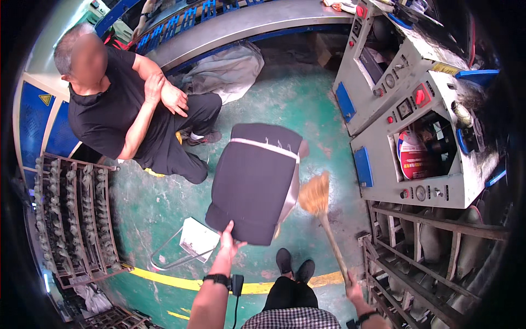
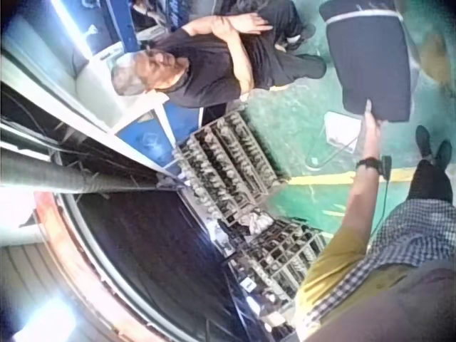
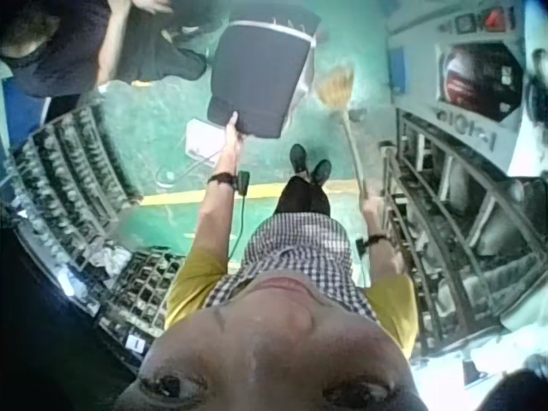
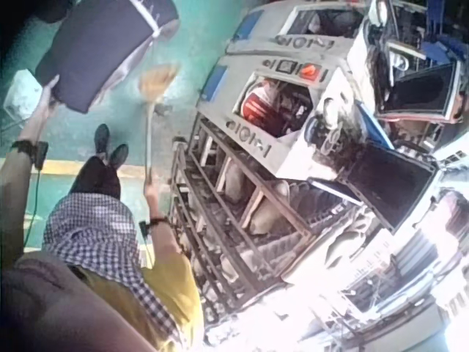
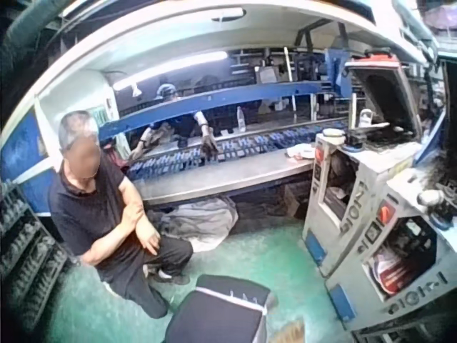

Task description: Sweep the floor in a shoe manufacturing facility using a broom and dustpan.

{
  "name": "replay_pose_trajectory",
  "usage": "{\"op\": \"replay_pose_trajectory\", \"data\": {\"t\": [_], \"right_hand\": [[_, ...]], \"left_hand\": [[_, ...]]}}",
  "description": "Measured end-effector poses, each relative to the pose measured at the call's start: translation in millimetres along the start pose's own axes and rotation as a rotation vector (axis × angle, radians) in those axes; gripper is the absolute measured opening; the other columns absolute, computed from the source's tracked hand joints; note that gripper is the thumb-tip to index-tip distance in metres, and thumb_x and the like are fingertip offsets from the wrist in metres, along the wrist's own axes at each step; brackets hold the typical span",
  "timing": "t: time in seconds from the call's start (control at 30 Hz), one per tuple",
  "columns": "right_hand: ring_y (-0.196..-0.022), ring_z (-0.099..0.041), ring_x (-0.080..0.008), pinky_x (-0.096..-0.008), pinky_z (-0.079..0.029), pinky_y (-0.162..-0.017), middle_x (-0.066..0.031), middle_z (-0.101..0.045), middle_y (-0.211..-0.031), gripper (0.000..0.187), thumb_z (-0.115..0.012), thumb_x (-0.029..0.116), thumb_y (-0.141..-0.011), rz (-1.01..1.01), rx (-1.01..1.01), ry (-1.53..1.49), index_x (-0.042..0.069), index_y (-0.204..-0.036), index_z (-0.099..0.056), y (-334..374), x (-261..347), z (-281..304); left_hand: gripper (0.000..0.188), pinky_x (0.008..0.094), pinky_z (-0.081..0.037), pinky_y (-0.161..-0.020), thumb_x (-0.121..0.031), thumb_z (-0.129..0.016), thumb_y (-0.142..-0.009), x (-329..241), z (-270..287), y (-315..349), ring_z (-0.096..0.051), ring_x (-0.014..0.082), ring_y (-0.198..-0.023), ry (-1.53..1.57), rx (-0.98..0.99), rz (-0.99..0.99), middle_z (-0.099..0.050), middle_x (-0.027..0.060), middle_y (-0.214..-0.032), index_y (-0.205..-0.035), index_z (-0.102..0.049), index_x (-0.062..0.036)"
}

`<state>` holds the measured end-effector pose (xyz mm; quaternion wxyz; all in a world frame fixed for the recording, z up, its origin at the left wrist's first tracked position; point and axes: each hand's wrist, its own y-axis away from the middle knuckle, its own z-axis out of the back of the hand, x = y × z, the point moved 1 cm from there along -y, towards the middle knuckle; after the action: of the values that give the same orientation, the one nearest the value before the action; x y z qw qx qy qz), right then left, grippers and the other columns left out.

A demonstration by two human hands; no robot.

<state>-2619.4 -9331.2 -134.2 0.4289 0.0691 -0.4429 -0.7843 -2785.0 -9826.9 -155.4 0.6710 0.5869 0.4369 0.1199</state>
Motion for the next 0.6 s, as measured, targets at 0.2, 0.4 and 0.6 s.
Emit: {"op": "replay_pose_trajectory", "data": {"t": [0.2, 0.4, 0.6], "right_hand": [[-0.097, -0.056, -0.0367, -0.0428, -0.043, -0.084, -0.0196, -0.056, -0.110, 0.048, -0.044, 0.034, -0.087, 0.224, -0.136, -0.081, 0.018, -0.132, -0.039, 88.4, -11.5, 28.2], [-0.091, -0.042, -0.0222, -0.0323, -0.034, -0.079, -0.0126, -0.044, -0.104, 0.042, -0.035, 0.020, -0.094, 0.338, -0.049, -0.543, 0.007, -0.133, -0.034, -77.6, 56.8, 39.4], [-0.045, -0.042, -0.0092, -0.0255, -0.038, -0.040, 0.0002, -0.047, -0.069, 0.042, -0.035, 0.019, -0.093, -0.111, 0.028, -0.696, 0.024, -0.135, -0.035, -48.0, 20.3, -47.4]], "left_hand": [[0.069, 0.0594, -0.040, -0.085, -0.031, -0.061, -0.080, -4.9, -29.1, 26.7, -0.027, 0.0327, -0.127, -0.131, 0.268, -0.142, -0.027, 0.0123, -0.139, -0.137, -0.025, -0.0140], [0.056, 0.0425, -0.023, -0.104, -0.006, -0.062, -0.071, -35.5, 81.4, 133.6, -0.034, 0.0343, -0.120, -1.237, -0.552, -1.277, -0.042, 0.0168, -0.124, -0.123, -0.041, -0.0011], [0.079, 0.0450, -0.032, -0.099, -0.049, -0.068, -0.068, -76.2, 299.9, 146.5, -0.036, 0.0362, -0.122, -1.303, -1.359, -0.643, -0.034, 0.0179, -0.135, -0.132, -0.036, -0.0146]]}}
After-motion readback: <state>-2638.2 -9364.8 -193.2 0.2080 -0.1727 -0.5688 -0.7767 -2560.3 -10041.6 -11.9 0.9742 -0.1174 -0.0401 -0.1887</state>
